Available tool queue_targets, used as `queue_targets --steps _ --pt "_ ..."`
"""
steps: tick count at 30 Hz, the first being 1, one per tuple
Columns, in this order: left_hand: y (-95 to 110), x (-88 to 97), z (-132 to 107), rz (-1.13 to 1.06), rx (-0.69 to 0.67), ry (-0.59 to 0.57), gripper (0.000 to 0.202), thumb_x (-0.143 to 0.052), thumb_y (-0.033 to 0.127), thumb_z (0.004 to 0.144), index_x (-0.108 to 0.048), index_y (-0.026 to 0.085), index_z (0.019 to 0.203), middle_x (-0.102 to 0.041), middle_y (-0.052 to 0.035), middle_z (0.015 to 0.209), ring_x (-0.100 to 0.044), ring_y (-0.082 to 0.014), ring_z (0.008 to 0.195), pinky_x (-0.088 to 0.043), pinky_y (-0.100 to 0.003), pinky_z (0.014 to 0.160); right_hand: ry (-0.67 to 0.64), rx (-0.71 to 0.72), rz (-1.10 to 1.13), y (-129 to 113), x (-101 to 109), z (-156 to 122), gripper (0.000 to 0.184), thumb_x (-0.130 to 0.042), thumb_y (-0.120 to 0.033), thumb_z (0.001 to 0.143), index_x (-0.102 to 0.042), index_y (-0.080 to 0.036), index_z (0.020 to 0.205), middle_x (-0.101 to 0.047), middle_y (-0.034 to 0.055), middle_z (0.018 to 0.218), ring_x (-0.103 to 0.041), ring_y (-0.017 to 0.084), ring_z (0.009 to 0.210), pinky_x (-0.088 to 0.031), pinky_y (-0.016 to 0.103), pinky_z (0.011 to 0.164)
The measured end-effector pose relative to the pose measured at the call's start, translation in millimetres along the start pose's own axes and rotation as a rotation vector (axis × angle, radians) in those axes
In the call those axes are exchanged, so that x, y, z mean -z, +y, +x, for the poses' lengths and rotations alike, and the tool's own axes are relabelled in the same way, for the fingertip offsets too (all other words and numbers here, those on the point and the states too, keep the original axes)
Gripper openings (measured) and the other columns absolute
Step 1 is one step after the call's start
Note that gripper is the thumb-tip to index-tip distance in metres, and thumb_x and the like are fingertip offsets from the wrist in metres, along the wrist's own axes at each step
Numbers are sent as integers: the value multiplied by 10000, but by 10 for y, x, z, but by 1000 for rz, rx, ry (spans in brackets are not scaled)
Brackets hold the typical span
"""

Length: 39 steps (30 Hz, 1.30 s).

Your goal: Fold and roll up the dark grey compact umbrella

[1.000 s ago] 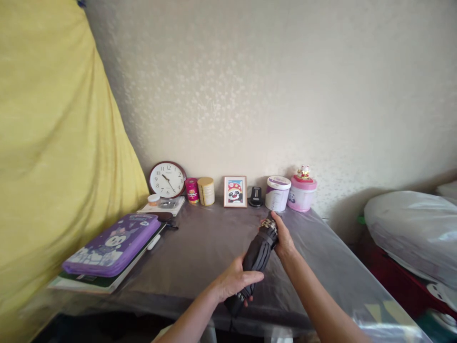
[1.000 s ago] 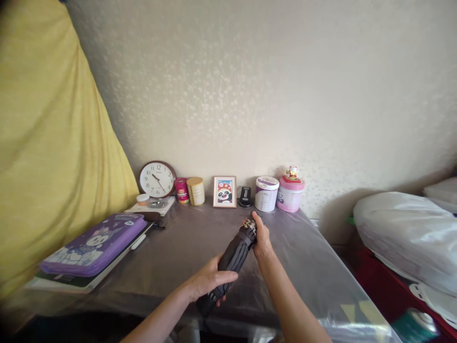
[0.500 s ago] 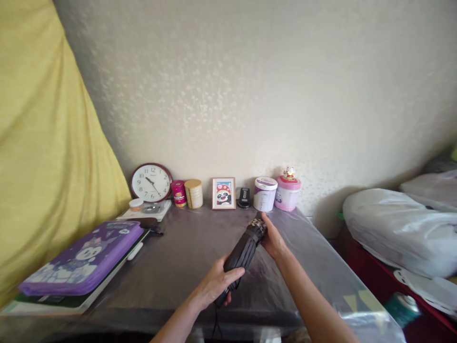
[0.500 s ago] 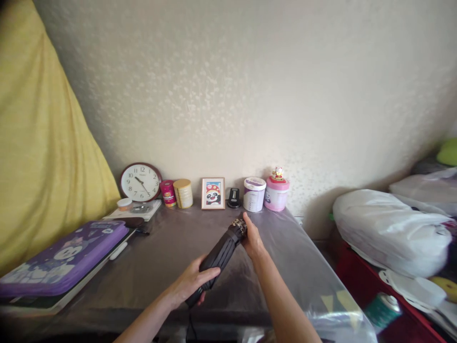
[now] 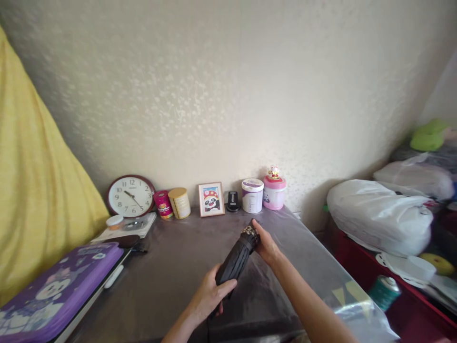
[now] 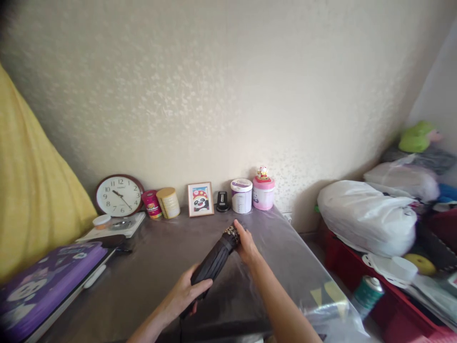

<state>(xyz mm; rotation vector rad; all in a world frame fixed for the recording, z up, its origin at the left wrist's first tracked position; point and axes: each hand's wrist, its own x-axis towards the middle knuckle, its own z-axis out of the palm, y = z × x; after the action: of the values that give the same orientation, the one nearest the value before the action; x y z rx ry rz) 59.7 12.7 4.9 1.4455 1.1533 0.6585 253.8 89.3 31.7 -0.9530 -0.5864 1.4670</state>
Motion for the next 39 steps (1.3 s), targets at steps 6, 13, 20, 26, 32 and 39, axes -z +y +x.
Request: queue_targets --steps 6,13,20,26,32,39 --pt "-26 19 35 30 -7 58 494 -527 491 736 -450 181 1112 -535 23 645 -470 -76 320 -353 -170 292 -107 -44 -159 136 96 0 374 -683 -398 637 -563 -210 938 -633 27 842 -595 162 742 -487 289 612" --pt "86 29 36 -68 37 109 525 -528 526 724 -435 179 1108 -511 41 530 -483 -100 329 -368 -173 295 -232 -68 -104 123 68 -37 304 -666 -357 679 -570 -209 926 -627 17 855 -595 140 725 -485 288 661" --pt "108 69 7 -162 53 153 559 -532 546 709 -437 185 1125 -525 34 503 -480 -105 326 -376 -179 297 -293 -62 -130 134 -47 -99 229 -659 -313 686 -579 -190 862 -640 25 857 -609 138 741 -480 271 659" --pt "75 114 13 -164 31 173 569 -528 542 711 -430 184 1142 -511 42 516 -480 -104 323 -368 -178 294 -251 -36 -141 159 -165 -118 188 -648 -253 667 -575 -186 827 -641 13 804 -607 133 705 -488 275 653" --pt "84 140 -6 -122 1 147 544 -513 519 735 -425 226 1185 -557 -1 733 -533 -96 376 -391 -181 325 -103 36 -146 211 -281 -102 236 -653 -213 617 -566 -188 834 -629 12 737 -597 143 650 -497 281 602" --pt "160 114 -47 43 -107 335 656 -569 330 716 -327 234 1318 -594 6 721 -453 -68 342 -368 -179 320 -97 117 -215 246 -338 -112 318 -653 -284 656 -564 -197 948 -642 41 869 -609 159 743 -515 286 640"
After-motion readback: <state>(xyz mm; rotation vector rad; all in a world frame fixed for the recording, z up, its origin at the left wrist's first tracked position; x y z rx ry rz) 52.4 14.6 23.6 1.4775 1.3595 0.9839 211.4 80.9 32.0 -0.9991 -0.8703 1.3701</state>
